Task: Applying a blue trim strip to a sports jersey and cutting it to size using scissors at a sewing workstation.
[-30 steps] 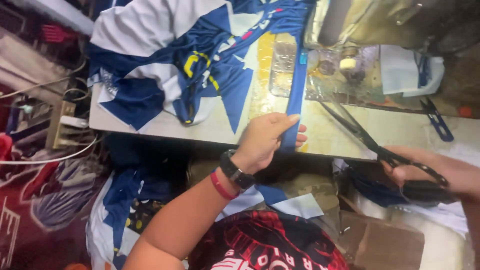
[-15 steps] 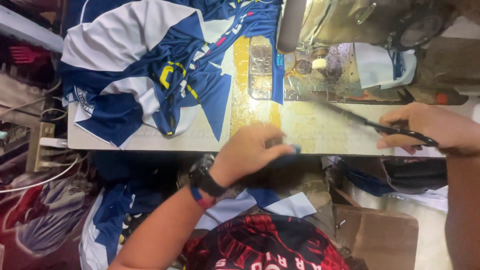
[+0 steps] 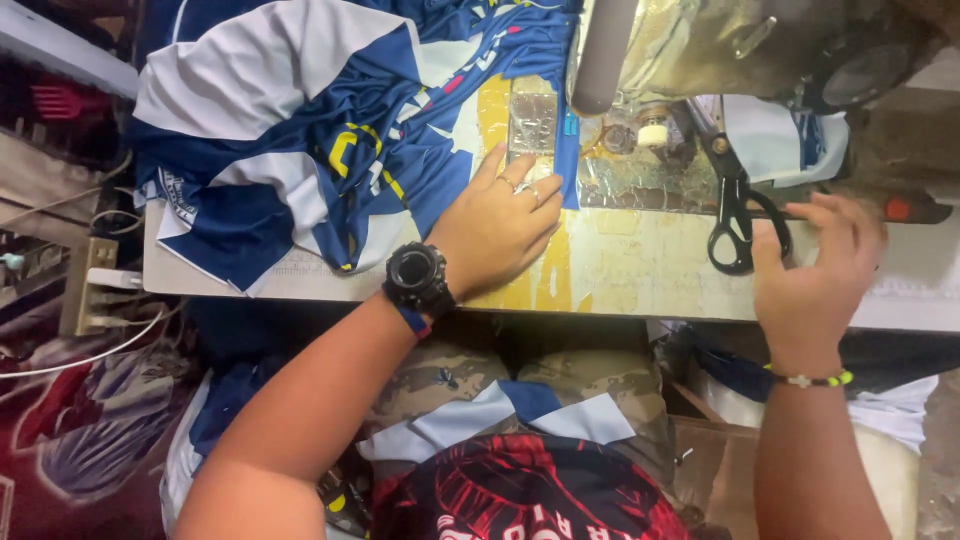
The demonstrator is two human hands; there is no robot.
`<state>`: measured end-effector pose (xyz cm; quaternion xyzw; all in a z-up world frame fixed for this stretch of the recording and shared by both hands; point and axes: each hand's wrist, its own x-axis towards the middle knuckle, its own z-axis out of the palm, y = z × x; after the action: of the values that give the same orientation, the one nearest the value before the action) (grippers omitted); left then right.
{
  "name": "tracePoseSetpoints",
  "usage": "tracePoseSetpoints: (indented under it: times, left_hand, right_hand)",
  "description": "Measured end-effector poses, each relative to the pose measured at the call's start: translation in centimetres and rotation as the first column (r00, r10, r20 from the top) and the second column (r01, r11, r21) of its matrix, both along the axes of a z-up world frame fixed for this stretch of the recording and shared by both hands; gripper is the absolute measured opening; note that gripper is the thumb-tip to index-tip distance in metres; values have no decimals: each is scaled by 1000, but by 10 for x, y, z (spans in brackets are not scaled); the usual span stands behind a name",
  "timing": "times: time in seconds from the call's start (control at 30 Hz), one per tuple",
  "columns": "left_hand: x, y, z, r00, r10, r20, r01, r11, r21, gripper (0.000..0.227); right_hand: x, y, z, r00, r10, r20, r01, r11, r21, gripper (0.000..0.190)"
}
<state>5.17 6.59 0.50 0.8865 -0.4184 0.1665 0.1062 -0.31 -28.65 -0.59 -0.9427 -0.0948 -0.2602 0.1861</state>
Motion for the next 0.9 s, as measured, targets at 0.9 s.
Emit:
tracePoseSetpoints:
  times: [0.9]
  left_hand:
    - [90,4,-12,995,-69,78,76,993,-86,21]
  right_hand:
    - [-5,5,-16,985,-51,162,39,996,81,10]
